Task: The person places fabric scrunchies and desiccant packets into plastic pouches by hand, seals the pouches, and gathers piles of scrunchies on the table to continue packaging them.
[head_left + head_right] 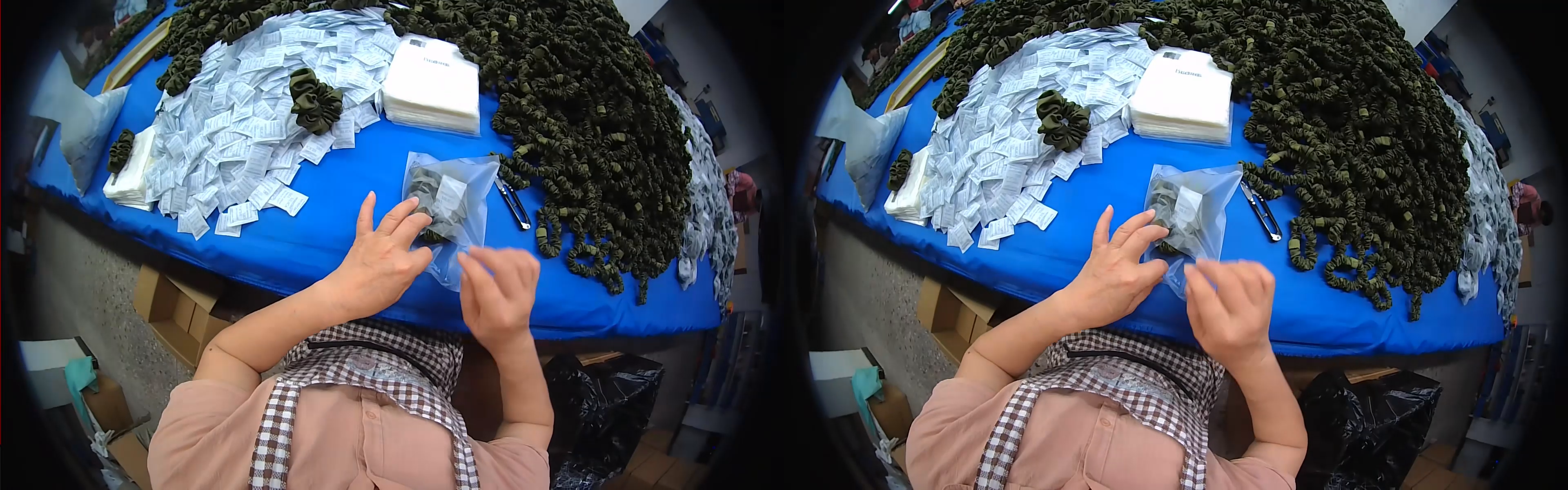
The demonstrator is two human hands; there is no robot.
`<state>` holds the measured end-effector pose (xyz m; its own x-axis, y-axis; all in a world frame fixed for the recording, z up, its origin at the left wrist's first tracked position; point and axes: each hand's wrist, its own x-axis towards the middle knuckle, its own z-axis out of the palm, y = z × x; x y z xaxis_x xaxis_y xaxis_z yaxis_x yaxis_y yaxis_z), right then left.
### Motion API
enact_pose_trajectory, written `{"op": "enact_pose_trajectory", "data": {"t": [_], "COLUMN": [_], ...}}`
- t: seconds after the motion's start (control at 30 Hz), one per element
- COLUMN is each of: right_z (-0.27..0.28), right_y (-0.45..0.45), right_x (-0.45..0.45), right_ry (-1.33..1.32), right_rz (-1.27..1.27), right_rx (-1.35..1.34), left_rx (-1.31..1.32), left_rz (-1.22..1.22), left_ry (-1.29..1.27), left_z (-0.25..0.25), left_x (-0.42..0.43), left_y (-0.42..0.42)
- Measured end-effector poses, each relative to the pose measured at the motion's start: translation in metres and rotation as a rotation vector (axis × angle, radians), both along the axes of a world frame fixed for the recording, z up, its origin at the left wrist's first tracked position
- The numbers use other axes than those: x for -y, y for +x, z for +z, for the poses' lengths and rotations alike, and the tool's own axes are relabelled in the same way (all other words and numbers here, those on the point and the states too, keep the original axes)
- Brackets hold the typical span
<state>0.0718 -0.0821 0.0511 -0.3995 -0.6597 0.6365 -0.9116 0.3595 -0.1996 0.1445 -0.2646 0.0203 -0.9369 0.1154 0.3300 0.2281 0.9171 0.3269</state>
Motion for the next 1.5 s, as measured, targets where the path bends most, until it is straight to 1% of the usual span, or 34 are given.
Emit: {"op": "enact_pose_trajectory", "data": {"t": [0.07,0.13,0.17,0.3,0.33,0.47,0.67,0.8,0.83,0.97,1.0,1.17,1.3,1.37,1.4,1.47,1.5], "right_z": [0.007,0.014,0.013,-0.008,-0.010,-0.020,-0.025,-0.019,-0.020,-0.020,-0.020,-0.019,-0.016,-0.013,-0.013,-0.020,-0.024], "right_y": [-0.017,-0.034,-0.041,-0.067,-0.067,-0.065,-0.062,-0.057,-0.056,-0.055,-0.055,-0.048,-0.049,-0.047,-0.047,-0.047,-0.048], "right_x": [0.013,0.030,0.036,0.053,0.054,0.054,0.055,0.058,0.058,0.058,0.059,0.060,0.061,0.060,0.059,0.061,0.061], "right_ry": [-0.025,0.031,0.030,0.160,0.160,0.318,0.313,0.371,0.370,0.396,0.392,0.391,0.392,0.380,0.360,0.329,0.355], "right_rz": [0.020,0.029,0.025,0.076,0.075,0.007,-0.022,-0.061,-0.059,-0.059,-0.057,-0.037,-0.043,-0.036,-0.003,-0.008,-0.018], "right_rx": [0.031,0.131,0.132,0.218,0.220,0.200,0.188,0.250,0.252,0.235,0.236,0.215,0.211,0.203,0.174,0.122,0.096], "left_rx": [-0.078,-0.155,-0.154,-0.161,-0.160,-0.229,-0.189,0.039,0.041,-0.144,-0.143,-0.227,-0.154,-0.094,-0.120,0.164,0.184], "left_rz": [0.025,0.052,0.048,0.072,0.071,0.004,-0.115,-0.073,-0.072,-0.043,-0.043,-0.043,0.030,0.203,0.237,0.419,0.427], "left_ry": [-0.062,-0.123,-0.124,-0.167,-0.168,-0.155,-0.221,-0.330,-0.332,-0.545,-0.549,-0.434,-0.031,0.000,-0.023,0.081,0.100], "left_z": [-0.005,-0.008,-0.007,-0.005,-0.004,-0.003,0.011,0.018,0.019,0.024,0.024,0.027,0.044,0.047,0.044,0.037,0.030], "left_x": [-0.006,-0.011,-0.013,-0.018,-0.017,-0.013,-0.012,-0.023,-0.025,-0.032,-0.032,-0.027,-0.018,-0.007,-0.007,-0.003,-0.004], "left_y": [-0.002,-0.002,-0.002,-0.003,-0.002,0.004,0.014,0.022,0.024,0.026,0.029,0.051,0.061,0.048,0.044,0.026,0.020]}}
